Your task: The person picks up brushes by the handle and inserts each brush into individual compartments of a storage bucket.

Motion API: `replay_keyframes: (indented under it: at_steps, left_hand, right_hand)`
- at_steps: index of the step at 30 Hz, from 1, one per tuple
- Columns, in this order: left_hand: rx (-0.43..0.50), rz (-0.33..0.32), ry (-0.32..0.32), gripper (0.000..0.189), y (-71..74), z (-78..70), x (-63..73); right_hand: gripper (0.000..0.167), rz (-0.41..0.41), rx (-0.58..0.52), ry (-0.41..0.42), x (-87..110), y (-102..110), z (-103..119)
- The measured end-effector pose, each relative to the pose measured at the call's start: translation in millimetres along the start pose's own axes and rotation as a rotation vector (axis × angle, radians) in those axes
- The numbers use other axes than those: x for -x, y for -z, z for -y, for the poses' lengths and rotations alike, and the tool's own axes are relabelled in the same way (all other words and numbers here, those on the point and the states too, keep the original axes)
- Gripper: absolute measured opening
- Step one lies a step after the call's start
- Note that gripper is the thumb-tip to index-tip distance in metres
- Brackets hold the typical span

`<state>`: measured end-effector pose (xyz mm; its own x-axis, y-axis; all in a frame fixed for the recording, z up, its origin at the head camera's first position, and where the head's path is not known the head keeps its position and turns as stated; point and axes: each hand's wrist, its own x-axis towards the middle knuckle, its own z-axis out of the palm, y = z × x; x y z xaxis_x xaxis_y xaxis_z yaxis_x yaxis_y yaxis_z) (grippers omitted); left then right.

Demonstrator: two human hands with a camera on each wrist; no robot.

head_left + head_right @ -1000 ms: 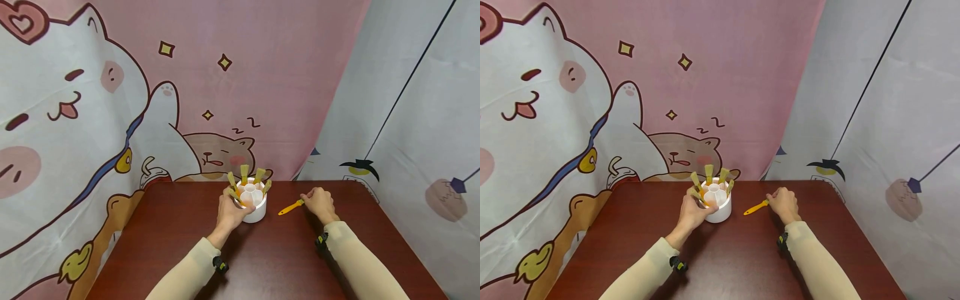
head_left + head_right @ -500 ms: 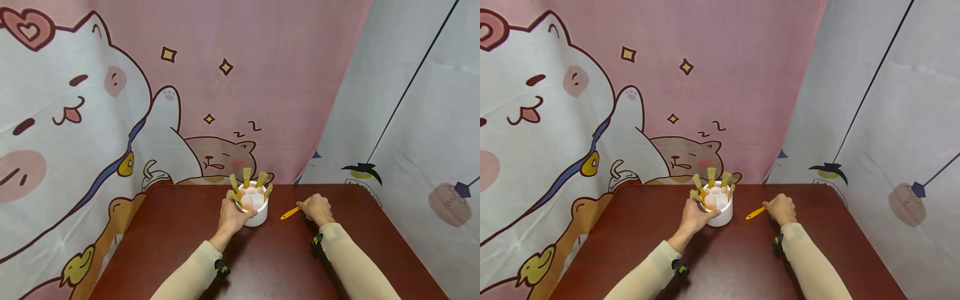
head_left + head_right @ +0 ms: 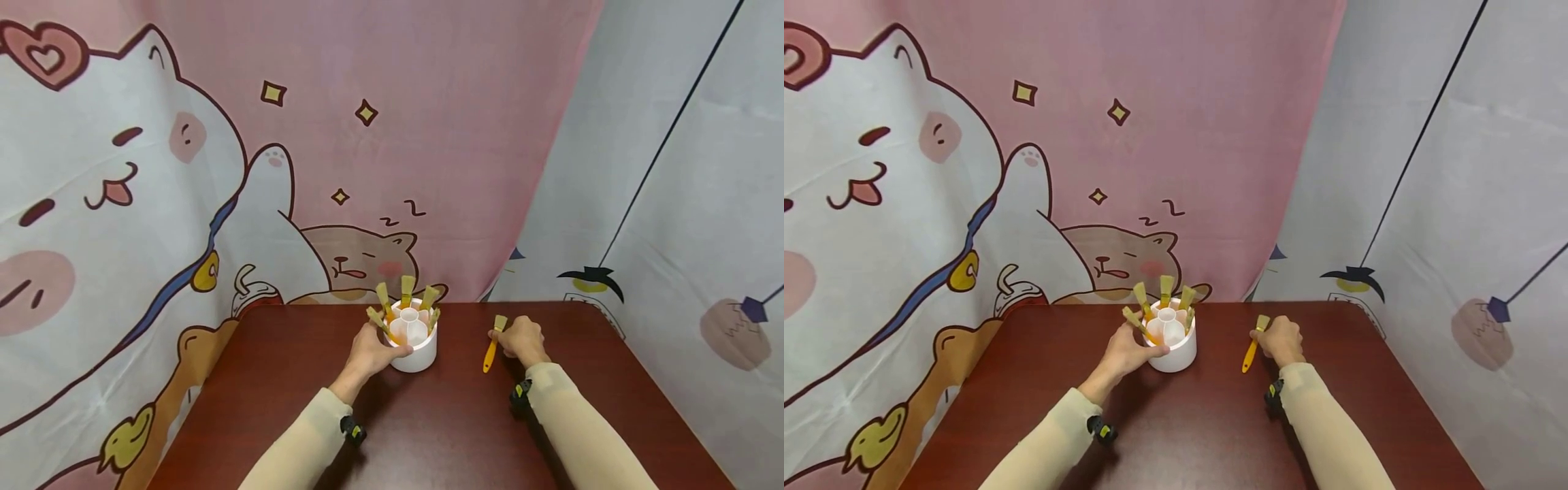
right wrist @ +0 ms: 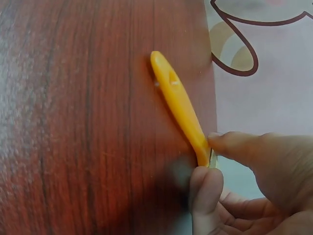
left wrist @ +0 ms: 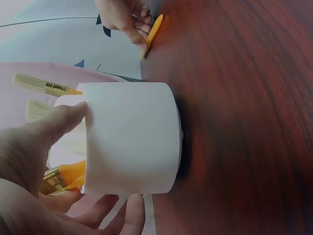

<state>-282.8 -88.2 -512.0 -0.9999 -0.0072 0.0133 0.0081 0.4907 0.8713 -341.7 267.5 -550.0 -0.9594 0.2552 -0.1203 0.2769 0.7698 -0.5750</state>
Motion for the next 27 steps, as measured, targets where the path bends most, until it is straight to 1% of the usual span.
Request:
replay_keyframes:
  at_steps: [3, 6, 10, 14, 20, 27]
  left_hand:
    - [0.007, 0.006, 0.018, 0.098, -0.7, 0.7, 0.2]
    - [0.005, 0.008, 0.019, 0.099, -0.6, -0.2, 1.0]
    - [0.003, 0.007, 0.024, 0.099, -0.3, -0.6, 1.2]
    - [0.0, 0.009, 0.022, 0.1, -0.5, 0.4, 0.7]
    - [-0.001, 0.008, 0.019, 0.1, -0.4, 1.3, -0.5]
    - [0.001, 0.008, 0.03, 0.101, 0.4, 0.5, -0.5]
  right_hand:
    - [0.051, -0.004, 0.014, -0.002, -1.8, -1, -2]
    - [0.047, -0.016, 0.021, 0.007, -5.8, -3, -6]
    - [0.039, -0.024, -0.006, 0.028, -9.2, -4, -11]
    - [0.032, -0.033, -0.048, 0.049, -7.8, -3, -12]
    - [0.035, -0.054, -0.074, 0.108, -9.9, -8, -16]
    - [0.03, -0.038, -0.073, 0.143, -7.7, -8, -17]
